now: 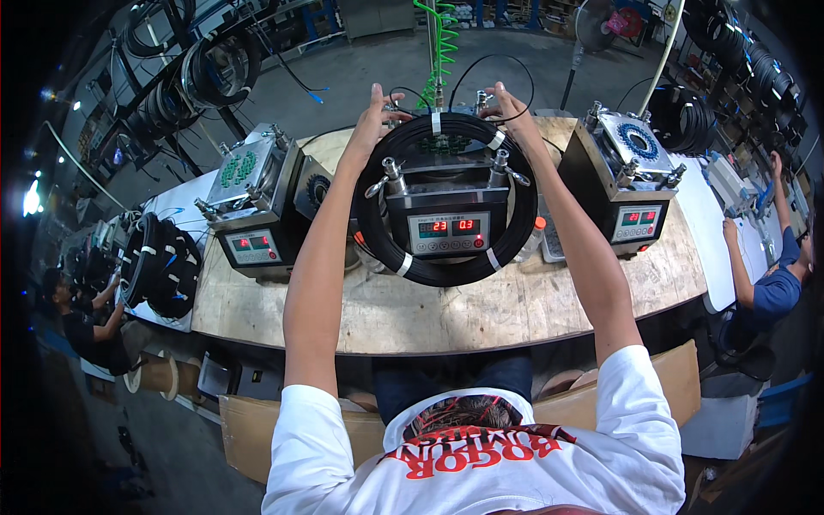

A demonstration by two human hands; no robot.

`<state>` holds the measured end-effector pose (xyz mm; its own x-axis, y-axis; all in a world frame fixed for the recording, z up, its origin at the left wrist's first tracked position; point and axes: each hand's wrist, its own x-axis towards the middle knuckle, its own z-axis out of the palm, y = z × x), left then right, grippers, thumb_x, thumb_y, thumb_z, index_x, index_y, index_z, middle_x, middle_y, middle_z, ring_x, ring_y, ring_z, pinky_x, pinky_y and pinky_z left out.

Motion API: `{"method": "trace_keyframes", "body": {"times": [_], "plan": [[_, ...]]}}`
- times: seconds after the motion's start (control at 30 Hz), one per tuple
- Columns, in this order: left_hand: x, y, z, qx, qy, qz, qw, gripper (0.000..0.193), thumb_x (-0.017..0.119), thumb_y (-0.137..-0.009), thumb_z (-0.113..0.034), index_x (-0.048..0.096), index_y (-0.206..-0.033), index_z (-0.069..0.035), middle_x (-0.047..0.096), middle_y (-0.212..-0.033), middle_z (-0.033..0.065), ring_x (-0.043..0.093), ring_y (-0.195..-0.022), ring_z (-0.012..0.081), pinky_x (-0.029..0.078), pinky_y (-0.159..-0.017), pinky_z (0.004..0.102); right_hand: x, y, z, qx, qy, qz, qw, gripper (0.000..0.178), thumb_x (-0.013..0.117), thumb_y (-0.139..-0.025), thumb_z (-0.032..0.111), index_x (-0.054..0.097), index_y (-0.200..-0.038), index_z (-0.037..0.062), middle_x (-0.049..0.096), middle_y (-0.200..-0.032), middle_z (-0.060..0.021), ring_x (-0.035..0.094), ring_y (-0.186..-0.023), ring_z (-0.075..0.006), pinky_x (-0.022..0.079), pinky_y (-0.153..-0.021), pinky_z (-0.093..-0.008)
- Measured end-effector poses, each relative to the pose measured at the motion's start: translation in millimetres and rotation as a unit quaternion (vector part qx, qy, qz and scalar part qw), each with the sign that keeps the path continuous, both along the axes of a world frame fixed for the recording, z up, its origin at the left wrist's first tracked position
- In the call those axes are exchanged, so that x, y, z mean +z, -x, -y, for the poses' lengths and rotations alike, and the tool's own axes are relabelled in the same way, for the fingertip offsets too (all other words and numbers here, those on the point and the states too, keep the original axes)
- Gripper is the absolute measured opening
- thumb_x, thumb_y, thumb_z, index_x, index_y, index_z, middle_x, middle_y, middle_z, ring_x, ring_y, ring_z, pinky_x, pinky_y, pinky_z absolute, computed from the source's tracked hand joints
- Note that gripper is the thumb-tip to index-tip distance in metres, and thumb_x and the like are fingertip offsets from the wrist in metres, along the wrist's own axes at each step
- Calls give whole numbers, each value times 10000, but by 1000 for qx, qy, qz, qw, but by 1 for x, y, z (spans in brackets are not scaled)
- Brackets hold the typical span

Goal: The person removes a polishing plate from a machine, sprays the machine with a nozzle, and wipes it with a cloth. They then install a different plate, secure it with knobs, and connect fiber optic cables to it.

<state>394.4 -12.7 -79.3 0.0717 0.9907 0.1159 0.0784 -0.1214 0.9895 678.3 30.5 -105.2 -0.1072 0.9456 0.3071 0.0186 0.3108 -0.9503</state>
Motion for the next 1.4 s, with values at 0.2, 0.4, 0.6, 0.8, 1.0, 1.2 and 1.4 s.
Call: {"method": "trace_keyframes", "body": {"times": [0.2, 0.4, 0.6, 0.8, 1.0, 1.2, 1.4], "plan": [[-6, 5, -5, 32, -10, -17, 999, 913, 194, -945, -773, 544, -1353, -36, 693, -972, 148, 619, -808, 213, 484, -755, 298, 8, -1, 5, 32, 23, 72, 997, 716, 379, -996, 645, 538, -1362, 51, 701, -977, -141, 637, -963, -213, 467, -822, -311], [-7, 4, -7, 39, -21, -38, 998, 912, 205, -946, -770, 542, -1357, -29, 692, -968, 153, 598, -976, 236, 430, -927, 381, 10, -1, 7, 29, 22, 43, 998, 681, 378, -1005, 627, 534, -1362, 69, 699, -987, -139, 635, -989, -216, 474, -855, -328], [-7, 2, -10, 11, -35, -41, 998, 903, 208, -946, -769, 524, -1381, -44, 682, -1003, 162, 578, -1097, 260, 380, -1035, 433, 0, -1, -1, 16, 11, -22, 1000, 677, 445, -991, 608, 575, -1305, 23, 696, -849, -115, 619, -752, -143, 463, -705, -267], [-10, 10, -13, -5, -1, -1, 1000, 859, 266, -935, -778, 520, -1382, -90, 651, -1075, 183, 648, -966, 231, 525, -865, 321, 1, 1, -1, 19, 1, -5, 1000, 647, 467, -996, 582, 621, -1224, -4, 691, -800, -83, 601, -720, -113, 453, -685, -250], [-9, 4, -8, 8, -12, 2, 1000, 893, 223, -955, -758, 518, -1376, -27, 678, -981, 156, 634, -853, 234, 517, -778, 316, 0, -1, 1, 24, 17, -7, 1000, 632, 466, -1004, 564, 615, -1225, -8, 691, -802, -87, 613, -721, -112, 460, -678, -250], [0, -5, 0, 20, -16, -57, 998, 850, 255, -954, -754, 557, -1358, -69, 692, -1057, 159, 633, -1046, 218, 484, -916, 350, -5, -7, -5, 19, -1, -12, 1000, 552, 466, -1028, 475, 597, -1233, -20, 693, -818, -100, 656, -726, -141, 498, -653, -263], [-12, -1, -13, 55, -80, -94, 991, 751, 299, -1008, -649, 650, -1210, -16, 731, -923, 133, 629, -929, 203, 459, -866, 348, -10, -12, -14, -26, 29, -25, 999, 391, 485, -1029, 285, 545, -1290, -1, 704, -878, -143, 692, -749, -181, 536, -613, -284]]}}
